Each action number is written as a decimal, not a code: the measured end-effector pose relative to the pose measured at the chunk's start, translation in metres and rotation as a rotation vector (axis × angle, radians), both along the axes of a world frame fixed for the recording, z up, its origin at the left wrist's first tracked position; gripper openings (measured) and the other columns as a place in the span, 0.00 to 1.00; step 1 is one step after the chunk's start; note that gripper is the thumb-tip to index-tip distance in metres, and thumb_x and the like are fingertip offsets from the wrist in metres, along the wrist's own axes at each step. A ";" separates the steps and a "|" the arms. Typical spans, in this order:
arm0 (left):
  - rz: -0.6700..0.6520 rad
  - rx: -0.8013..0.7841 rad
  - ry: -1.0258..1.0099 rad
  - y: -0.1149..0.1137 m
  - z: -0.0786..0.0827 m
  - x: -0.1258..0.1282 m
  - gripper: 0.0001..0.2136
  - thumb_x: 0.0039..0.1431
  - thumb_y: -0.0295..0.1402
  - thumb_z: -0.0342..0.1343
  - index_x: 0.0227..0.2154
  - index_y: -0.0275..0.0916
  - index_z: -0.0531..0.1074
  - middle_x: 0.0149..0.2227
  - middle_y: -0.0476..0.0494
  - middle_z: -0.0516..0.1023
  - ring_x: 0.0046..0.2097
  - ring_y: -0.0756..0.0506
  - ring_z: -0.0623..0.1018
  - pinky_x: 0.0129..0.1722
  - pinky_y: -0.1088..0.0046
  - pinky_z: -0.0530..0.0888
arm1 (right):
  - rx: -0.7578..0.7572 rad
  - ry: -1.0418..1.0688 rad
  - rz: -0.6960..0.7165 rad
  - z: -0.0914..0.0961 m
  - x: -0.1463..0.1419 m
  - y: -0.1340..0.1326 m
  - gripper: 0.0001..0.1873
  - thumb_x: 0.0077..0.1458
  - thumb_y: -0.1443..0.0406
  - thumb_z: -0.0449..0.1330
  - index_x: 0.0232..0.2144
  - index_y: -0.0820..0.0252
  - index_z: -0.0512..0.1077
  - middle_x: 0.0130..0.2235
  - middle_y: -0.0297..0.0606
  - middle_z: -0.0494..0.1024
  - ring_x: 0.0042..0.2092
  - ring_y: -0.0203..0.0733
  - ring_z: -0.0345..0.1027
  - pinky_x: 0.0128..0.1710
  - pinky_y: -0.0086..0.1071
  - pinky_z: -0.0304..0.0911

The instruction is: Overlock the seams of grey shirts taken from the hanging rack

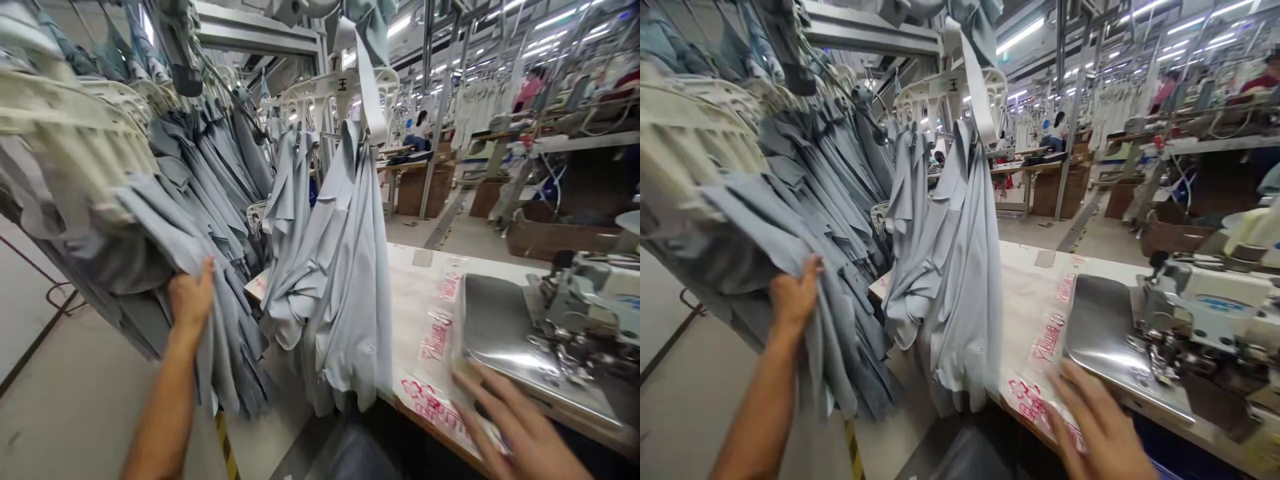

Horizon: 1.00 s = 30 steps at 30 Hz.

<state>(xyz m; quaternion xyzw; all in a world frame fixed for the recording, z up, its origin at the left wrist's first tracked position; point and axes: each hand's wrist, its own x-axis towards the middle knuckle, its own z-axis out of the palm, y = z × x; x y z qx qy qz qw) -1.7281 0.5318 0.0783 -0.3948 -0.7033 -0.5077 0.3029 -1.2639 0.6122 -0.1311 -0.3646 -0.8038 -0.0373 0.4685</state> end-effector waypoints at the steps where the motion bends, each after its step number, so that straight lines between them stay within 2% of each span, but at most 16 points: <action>1: -0.074 0.048 0.126 0.014 -0.005 0.012 0.22 0.55 0.52 0.46 0.28 0.35 0.71 0.33 0.36 0.73 0.46 0.37 0.73 0.51 0.58 0.66 | 0.007 -0.040 0.103 0.015 -0.018 0.001 0.20 0.60 0.59 0.52 0.54 0.52 0.65 0.58 0.40 0.65 0.56 0.52 0.62 0.55 0.46 0.59; 3: -0.108 0.274 0.243 0.041 -0.005 0.031 0.26 0.57 0.53 0.42 0.39 0.34 0.70 0.46 0.31 0.69 0.53 0.37 0.68 0.55 0.58 0.63 | -0.082 -0.051 0.250 0.043 -0.052 0.006 0.17 0.60 0.60 0.54 0.51 0.49 0.68 0.54 0.38 0.70 0.53 0.47 0.65 0.51 0.40 0.63; 5: -0.119 0.385 0.168 0.073 0.005 0.042 0.24 0.58 0.50 0.44 0.44 0.33 0.67 0.49 0.29 0.66 0.54 0.36 0.66 0.55 0.55 0.62 | -0.279 0.043 0.374 0.071 -0.087 0.020 0.16 0.60 0.60 0.54 0.51 0.50 0.67 0.51 0.38 0.73 0.52 0.43 0.67 0.51 0.37 0.64; 6: -0.158 0.343 0.098 0.092 0.011 0.045 0.21 0.57 0.47 0.47 0.43 0.33 0.67 0.46 0.30 0.69 0.51 0.36 0.68 0.52 0.55 0.64 | -0.413 0.112 0.438 0.085 -0.106 0.031 0.17 0.60 0.59 0.54 0.51 0.52 0.67 0.50 0.39 0.73 0.52 0.42 0.67 0.52 0.37 0.63; 7: -0.227 0.253 0.045 0.111 0.018 0.048 0.18 0.56 0.44 0.50 0.41 0.33 0.68 0.41 0.33 0.71 0.47 0.37 0.71 0.49 0.57 0.67 | -0.525 0.201 0.525 0.100 -0.126 0.045 0.22 0.58 0.56 0.56 0.54 0.55 0.64 0.51 0.41 0.72 0.52 0.43 0.67 0.52 0.37 0.63; 9: -0.381 0.098 0.011 0.150 0.027 0.051 0.14 0.57 0.41 0.50 0.35 0.34 0.71 0.32 0.40 0.73 0.38 0.41 0.74 0.43 0.62 0.70 | -0.673 0.378 0.663 0.127 -0.164 0.079 0.29 0.55 0.53 0.56 0.56 0.60 0.60 0.51 0.45 0.71 0.51 0.43 0.67 0.47 0.35 0.65; 12: -0.496 0.033 -0.002 0.186 0.033 0.056 0.13 0.59 0.39 0.48 0.34 0.34 0.71 0.31 0.42 0.74 0.35 0.45 0.74 0.40 0.68 0.70 | -0.655 0.482 0.568 0.151 -0.199 0.124 0.22 0.56 0.52 0.53 0.44 0.64 0.67 0.42 0.43 0.75 0.43 0.42 0.69 0.40 0.32 0.64; 15: -0.448 0.090 -0.038 0.189 0.026 0.070 0.15 0.61 0.38 0.46 0.41 0.31 0.68 0.36 0.38 0.74 0.39 0.43 0.73 0.42 0.66 0.69 | -0.582 0.480 0.453 0.151 -0.200 0.132 0.20 0.59 0.53 0.47 0.28 0.62 0.66 0.29 0.36 0.71 0.33 0.39 0.64 0.33 0.30 0.58; 18: -0.403 0.140 0.027 0.177 0.012 0.103 0.18 0.60 0.40 0.47 0.48 0.33 0.63 0.45 0.33 0.71 0.47 0.42 0.71 0.47 0.65 0.67 | -0.531 0.389 0.394 0.141 -0.182 0.110 0.21 0.61 0.55 0.47 0.20 0.60 0.59 0.21 0.32 0.62 0.26 0.36 0.57 0.28 0.29 0.49; 19: -0.420 0.081 0.093 0.175 0.008 0.116 0.17 0.59 0.42 0.50 0.46 0.34 0.64 0.44 0.34 0.71 0.47 0.41 0.71 0.47 0.66 0.67 | -0.506 0.314 0.356 0.139 -0.177 0.101 0.21 0.62 0.56 0.47 0.20 0.60 0.59 0.21 0.32 0.62 0.25 0.36 0.56 0.28 0.29 0.48; 21: -0.474 -0.150 0.193 0.176 0.004 0.138 0.13 0.57 0.42 0.52 0.35 0.37 0.68 0.33 0.40 0.73 0.39 0.42 0.74 0.43 0.67 0.68 | -0.437 0.140 0.243 0.142 -0.167 0.086 0.18 0.63 0.60 0.47 0.22 0.59 0.61 0.22 0.33 0.65 0.26 0.37 0.58 0.28 0.29 0.46; 23: -0.539 -0.277 0.166 0.182 0.008 0.149 0.11 0.58 0.41 0.51 0.27 0.38 0.67 0.24 0.46 0.70 0.33 0.44 0.74 0.39 0.69 0.68 | -0.371 0.046 0.144 0.152 -0.160 0.081 0.16 0.63 0.62 0.46 0.24 0.59 0.63 0.25 0.35 0.68 0.28 0.38 0.60 0.28 0.29 0.47; 25: -0.690 -0.186 -0.053 0.187 0.020 0.148 0.11 0.59 0.40 0.49 0.27 0.37 0.67 0.24 0.48 0.69 0.33 0.47 0.74 0.38 0.71 0.70 | -0.355 0.128 0.151 0.165 -0.155 0.085 0.16 0.63 0.62 0.47 0.23 0.60 0.63 0.25 0.35 0.68 0.29 0.38 0.60 0.29 0.28 0.48; 27: -0.930 -0.072 -0.406 0.186 0.037 0.139 0.12 0.61 0.40 0.46 0.31 0.36 0.67 0.28 0.47 0.72 0.35 0.48 0.75 0.39 0.72 0.71 | -0.393 0.311 0.282 0.173 -0.153 0.095 0.17 0.62 0.60 0.48 0.23 0.61 0.63 0.26 0.33 0.67 0.30 0.36 0.60 0.29 0.27 0.51; 29: -1.107 -0.077 -0.689 0.178 0.051 0.129 0.16 0.63 0.43 0.43 0.36 0.34 0.68 0.32 0.44 0.75 0.39 0.48 0.76 0.42 0.71 0.73 | -0.476 0.517 0.428 0.169 -0.157 0.104 0.15 0.59 0.55 0.52 0.30 0.61 0.65 0.31 0.33 0.68 0.34 0.36 0.62 0.33 0.26 0.56; 30: -1.152 -0.115 -0.754 0.171 0.054 0.124 0.20 0.63 0.46 0.42 0.37 0.33 0.68 0.34 0.42 0.76 0.41 0.47 0.76 0.44 0.69 0.73 | -0.543 0.590 0.481 0.161 -0.161 0.105 0.15 0.56 0.54 0.56 0.35 0.62 0.65 0.35 0.34 0.70 0.37 0.36 0.63 0.35 0.26 0.58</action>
